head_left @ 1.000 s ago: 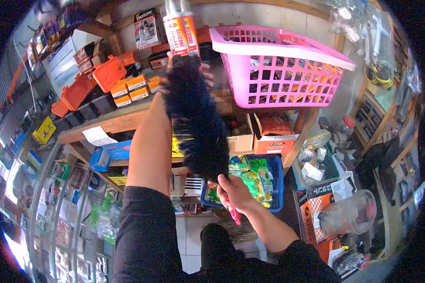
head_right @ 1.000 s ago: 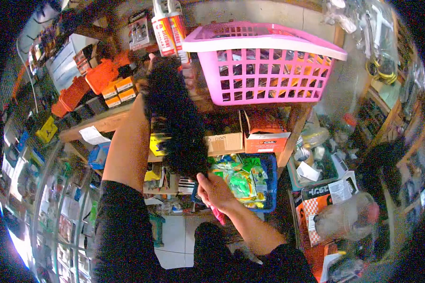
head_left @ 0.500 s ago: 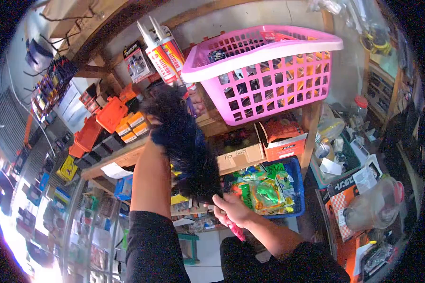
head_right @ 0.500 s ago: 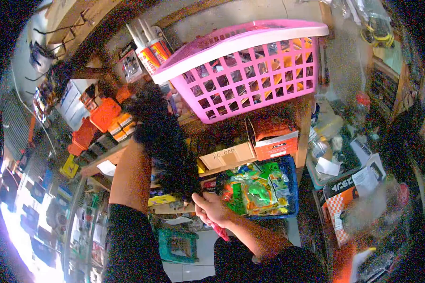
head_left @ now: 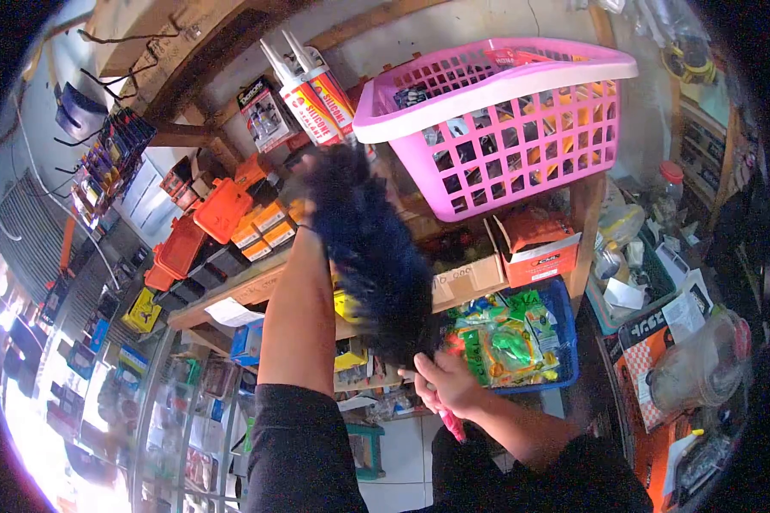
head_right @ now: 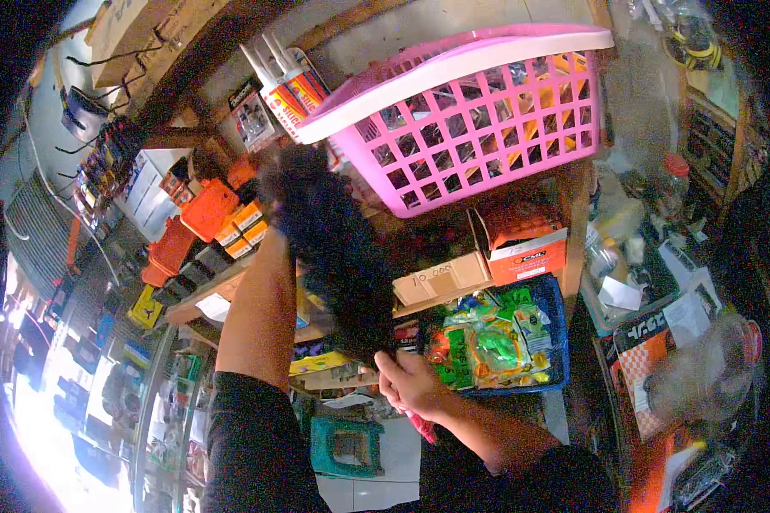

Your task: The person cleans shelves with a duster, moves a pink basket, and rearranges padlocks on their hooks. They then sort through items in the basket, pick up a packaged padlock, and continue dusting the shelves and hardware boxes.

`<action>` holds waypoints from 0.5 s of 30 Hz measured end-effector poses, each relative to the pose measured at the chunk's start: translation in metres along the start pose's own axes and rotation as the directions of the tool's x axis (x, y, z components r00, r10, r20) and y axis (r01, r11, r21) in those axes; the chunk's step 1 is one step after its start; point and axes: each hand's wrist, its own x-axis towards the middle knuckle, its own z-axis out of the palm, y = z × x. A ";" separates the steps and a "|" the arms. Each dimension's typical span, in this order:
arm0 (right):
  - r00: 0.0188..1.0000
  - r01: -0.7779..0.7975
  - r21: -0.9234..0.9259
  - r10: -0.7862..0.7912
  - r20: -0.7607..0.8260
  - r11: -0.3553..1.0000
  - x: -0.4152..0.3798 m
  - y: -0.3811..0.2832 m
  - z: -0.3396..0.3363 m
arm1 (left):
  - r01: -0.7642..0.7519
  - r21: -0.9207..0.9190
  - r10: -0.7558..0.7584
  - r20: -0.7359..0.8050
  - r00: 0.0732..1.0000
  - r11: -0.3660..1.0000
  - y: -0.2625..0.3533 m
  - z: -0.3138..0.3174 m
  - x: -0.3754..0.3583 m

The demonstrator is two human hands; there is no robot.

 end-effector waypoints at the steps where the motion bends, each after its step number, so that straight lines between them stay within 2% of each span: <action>1: 0.996 0.018 -0.099 -0.026 -0.086 0.995 -0.004 0.000 0.004 | -0.007 0.009 0.006 0.004 1.000 1.000 0.000 0.001 0.000; 2: 0.996 0.022 -0.100 -0.031 -0.087 0.995 -0.009 -0.003 0.006 | -0.012 0.019 0.012 0.009 1.000 1.000 0.000 0.001 0.000; 4: 0.986 0.127 -0.125 -0.139 -0.093 0.984 -0.018 -0.003 0.011 | -0.024 0.038 0.024 0.017 1.000 0.999 0.000 0.001 0.000; 6: 0.985 0.130 -0.146 -0.145 -0.098 0.981 -0.019 0.001 0.007 | -0.035 0.058 0.033 0.026 0.999 0.998 0.000 0.002 0.000; 8: 0.978 0.133 -0.270 -0.171 -0.120 0.954 -0.023 -0.007 0.007 | -0.044 0.078 0.042 0.035 0.999 0.996 0.000 0.003 0.000; 12: 0.976 0.100 -0.307 -0.153 -0.152 0.946 -0.015 -0.001 -0.004 | -0.068 0.102 0.064 0.042 0.997 0.992 -0.001 0.002 0.001; 14: 0.986 -0.026 -0.137 0.002 -0.169 0.990 -0.010 0.005 -0.009 | -0.084 0.111 0.080 0.043 0.996 0.990 -0.002 0.001 0.001; 15: 0.969 -0.025 -0.093 0.001 -0.247 0.995 -0.011 0.002 -0.003 | -0.093 0.116 0.088 0.044 0.995 0.989 -0.003 0.001 0.001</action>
